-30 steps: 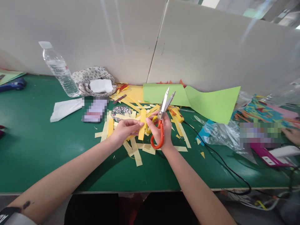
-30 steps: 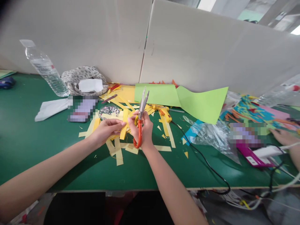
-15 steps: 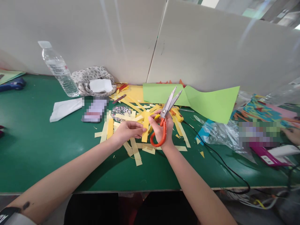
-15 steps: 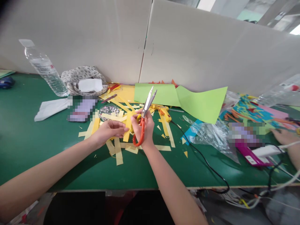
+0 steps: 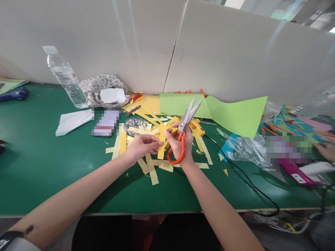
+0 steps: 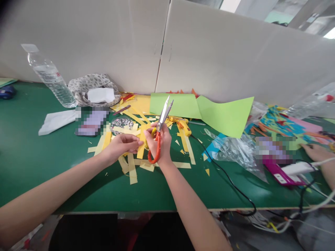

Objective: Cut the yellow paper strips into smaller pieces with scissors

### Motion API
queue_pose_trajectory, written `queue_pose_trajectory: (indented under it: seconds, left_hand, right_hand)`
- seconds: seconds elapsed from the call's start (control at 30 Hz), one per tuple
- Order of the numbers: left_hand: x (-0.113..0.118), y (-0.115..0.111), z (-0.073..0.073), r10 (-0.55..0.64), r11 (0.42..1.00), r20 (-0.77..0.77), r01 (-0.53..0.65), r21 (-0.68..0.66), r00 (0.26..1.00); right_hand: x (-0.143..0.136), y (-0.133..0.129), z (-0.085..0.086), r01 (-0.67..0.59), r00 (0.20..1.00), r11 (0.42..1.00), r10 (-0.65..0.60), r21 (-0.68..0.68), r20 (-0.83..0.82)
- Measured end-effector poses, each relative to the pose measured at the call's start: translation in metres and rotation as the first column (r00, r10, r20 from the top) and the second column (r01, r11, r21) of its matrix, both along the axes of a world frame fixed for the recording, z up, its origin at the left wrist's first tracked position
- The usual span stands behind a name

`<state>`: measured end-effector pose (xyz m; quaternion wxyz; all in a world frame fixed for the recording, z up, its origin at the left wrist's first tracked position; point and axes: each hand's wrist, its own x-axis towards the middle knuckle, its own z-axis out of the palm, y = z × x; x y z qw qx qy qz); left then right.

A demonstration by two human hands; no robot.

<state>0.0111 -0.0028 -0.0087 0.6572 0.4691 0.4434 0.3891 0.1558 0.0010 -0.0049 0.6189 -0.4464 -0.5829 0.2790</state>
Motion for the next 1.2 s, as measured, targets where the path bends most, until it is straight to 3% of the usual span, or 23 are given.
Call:
queue_pose_trajectory:
  seconds: [0.13, 0.23, 0.37, 0.47, 0.53, 0.63, 0.8, 1.2]
  left_hand:
    - [-0.002, 0.0, 0.0036, 0.094, 0.991, 0.063, -0.099, 0.085, 0.994]
    - [-0.0057, 0.0026, 0.006, 0.187, 0.972, 0.122, -0.201, 0.118, 0.975]
    - [-0.0093, 0.0076, 0.0059, 0.275, 0.947, 0.158, -0.296, 0.122, 0.948]
    - [-0.0095, 0.0094, 0.0046, 0.311, 0.938, 0.18, -0.332, 0.102, 0.933]
    - [-0.0089, 0.0096, 0.0041, 0.327, 0.933, 0.192, -0.348, 0.087, 0.925]
    - [-0.0084, 0.0092, 0.004, 0.337, 0.93, 0.212, -0.359, 0.074, 0.917]
    - [-0.0085, 0.0088, 0.0045, 0.325, 0.937, 0.219, -0.345, 0.06, 0.92]
    - [-0.0079, 0.0092, 0.0031, 0.31, 0.943, 0.238, -0.329, 0.041, 0.92]
  right_hand:
    - [0.001, -0.0071, 0.0019, 0.006, 0.99, 0.993, -0.021, 0.115, 0.137]
    - [0.0025, -0.0097, 0.0024, 0.054, 0.954, 0.954, -0.136, 0.294, 0.267]
    - [0.0032, -0.0083, 0.0024, 0.129, 0.929, 0.91, -0.249, 0.393, 0.273]
    - [0.0032, -0.0074, 0.0023, 0.107, 0.954, 0.945, -0.185, 0.309, 0.236]
    - [0.003, -0.0076, 0.0015, 0.016, 0.967, 0.984, -0.06, 0.176, 0.249]
    - [0.0017, -0.0086, -0.0009, -0.11, 0.937, 0.993, 0.089, 0.043, 0.339]
    - [-0.0003, -0.0082, -0.0044, -0.109, 0.897, 0.989, 0.053, 0.103, 0.439]
    - [-0.003, -0.0098, 0.0012, -0.108, 0.932, 0.993, 0.085, 0.046, 0.351]
